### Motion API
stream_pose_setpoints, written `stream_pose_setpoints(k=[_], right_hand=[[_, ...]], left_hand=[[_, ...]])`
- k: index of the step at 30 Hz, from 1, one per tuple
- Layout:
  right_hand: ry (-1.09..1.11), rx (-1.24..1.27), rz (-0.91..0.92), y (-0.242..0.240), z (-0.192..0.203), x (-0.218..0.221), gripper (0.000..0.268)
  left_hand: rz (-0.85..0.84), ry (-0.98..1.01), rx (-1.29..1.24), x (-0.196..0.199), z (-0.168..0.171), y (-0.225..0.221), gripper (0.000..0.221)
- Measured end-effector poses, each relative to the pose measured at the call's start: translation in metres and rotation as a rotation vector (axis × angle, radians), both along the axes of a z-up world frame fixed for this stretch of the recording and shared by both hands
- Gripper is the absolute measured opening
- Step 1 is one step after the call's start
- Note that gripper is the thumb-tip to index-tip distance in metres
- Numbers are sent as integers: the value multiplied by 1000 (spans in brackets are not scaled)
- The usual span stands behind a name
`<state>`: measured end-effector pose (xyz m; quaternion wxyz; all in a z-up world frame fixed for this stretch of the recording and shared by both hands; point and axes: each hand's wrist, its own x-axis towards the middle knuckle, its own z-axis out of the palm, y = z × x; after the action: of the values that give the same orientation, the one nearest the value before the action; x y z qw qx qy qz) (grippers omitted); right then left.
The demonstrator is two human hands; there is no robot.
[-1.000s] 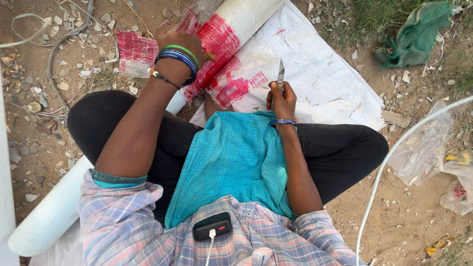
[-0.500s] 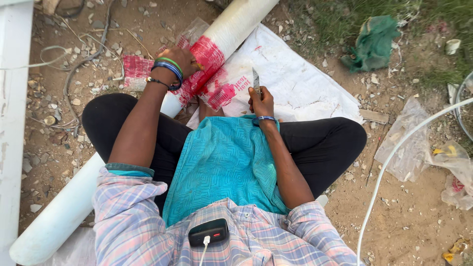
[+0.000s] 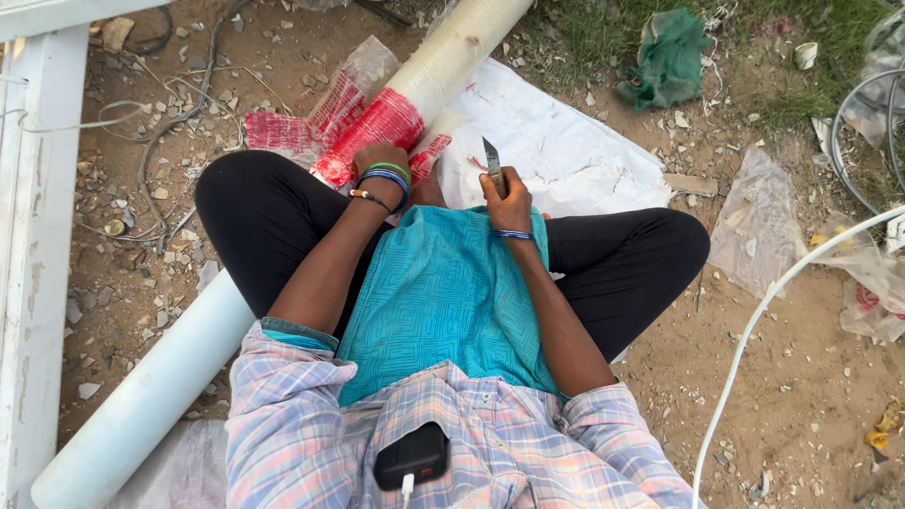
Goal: The person sits on the ground and uses a small knife to cut away plastic and red tape from a white pipe.
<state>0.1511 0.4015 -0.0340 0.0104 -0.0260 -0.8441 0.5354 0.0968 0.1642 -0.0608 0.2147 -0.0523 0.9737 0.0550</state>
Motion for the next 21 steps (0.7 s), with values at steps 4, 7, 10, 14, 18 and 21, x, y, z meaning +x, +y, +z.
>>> stream_pose_setpoints(k=[4, 7, 10, 14, 18, 21], right_hand=[[30, -27, 36, 2, 16, 8, 23], [-17, -53, 94, -11, 27, -8, 21], [-22, -13, 218, -38, 40, -25, 23], [310, 297, 534, -81, 62, -58, 27], [335, 512, 638, -102, 73, -83, 21], [518, 616, 713, -109, 81, -99, 16]], left_hand=[[-100, -73, 49, 5, 35, -24, 29], [-248, -284, 152, -10, 74, -72, 44], [-268, -47, 252, -35, 93, -110, 31], [-83, 275, 335, -52, 84, -126, 26], [-84, -74, 179, -56, 75, -115, 34], [-84, 71, 298, -54, 81, -111, 43]])
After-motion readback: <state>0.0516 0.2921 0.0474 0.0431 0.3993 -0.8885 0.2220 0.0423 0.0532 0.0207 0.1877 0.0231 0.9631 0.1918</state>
